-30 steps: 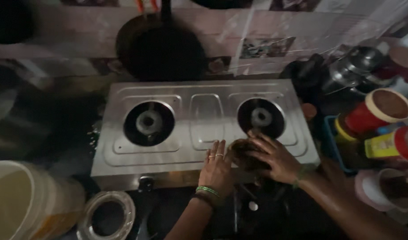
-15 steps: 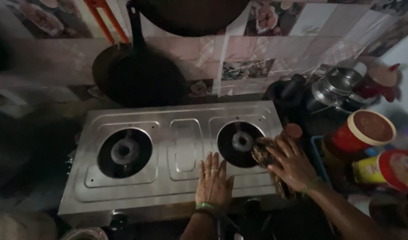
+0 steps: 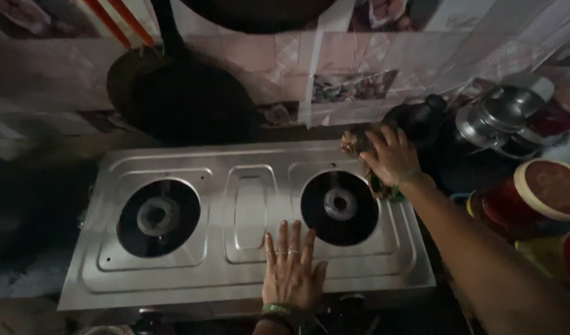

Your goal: The person cleans a two-burner gas stove by repeatedly dipping a dark cloth into a bucket of water and scrubbing the metal surface. The person wipes around the burner grates and the flat areas of the stove top, frequently re-wetting the cloth.

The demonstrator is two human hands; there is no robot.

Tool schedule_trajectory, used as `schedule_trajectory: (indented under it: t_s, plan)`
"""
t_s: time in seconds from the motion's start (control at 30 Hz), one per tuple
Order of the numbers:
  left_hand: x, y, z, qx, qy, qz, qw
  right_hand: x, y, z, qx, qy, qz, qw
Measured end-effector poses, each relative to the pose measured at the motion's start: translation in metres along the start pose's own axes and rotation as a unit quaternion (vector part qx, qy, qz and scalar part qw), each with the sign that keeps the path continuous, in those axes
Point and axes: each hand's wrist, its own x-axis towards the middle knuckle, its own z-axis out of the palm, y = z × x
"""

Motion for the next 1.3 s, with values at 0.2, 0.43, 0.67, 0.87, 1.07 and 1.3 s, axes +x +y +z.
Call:
schedule_trajectory:
  t_s: [0.2,0.43,0.67,0.87,1.07,1.3]
  plan:
    - [0.002,0.005,-0.013,0.006,-0.056,-0.024,0.998,-0.049,-0.013,-0.016,0.001,-0.014,0.017,1.0]
    - [-0.006,0.001,-0.015,-0.007,-0.06,-0.015,0.998,-0.196,-0.056,-0.02,-0.112,-0.014,0.041,0.993]
    - [-0.016,-0.074,-0.005,0.04,0.141,0.002,0.989,-0.269,-0.192,-0.011,-0.023,0.092,-0.115,0.989]
    - [-0.028,-0.12,-0.019,0.042,0.141,-0.101,0.984,-0.186,-0.265,-0.017,-0.003,-0.032,-0.177,0.984]
    - [-0.031,-0.121,-0.016,0.021,0.178,-0.097,0.979,-0.027,-0.265,0.005,0.029,-0.017,-0.138,0.99]
    - [-0.039,-0.124,-0.01,-0.049,0.266,-0.05,0.961,-0.076,-0.282,-0.023,-0.034,-0.15,-0.221,0.963]
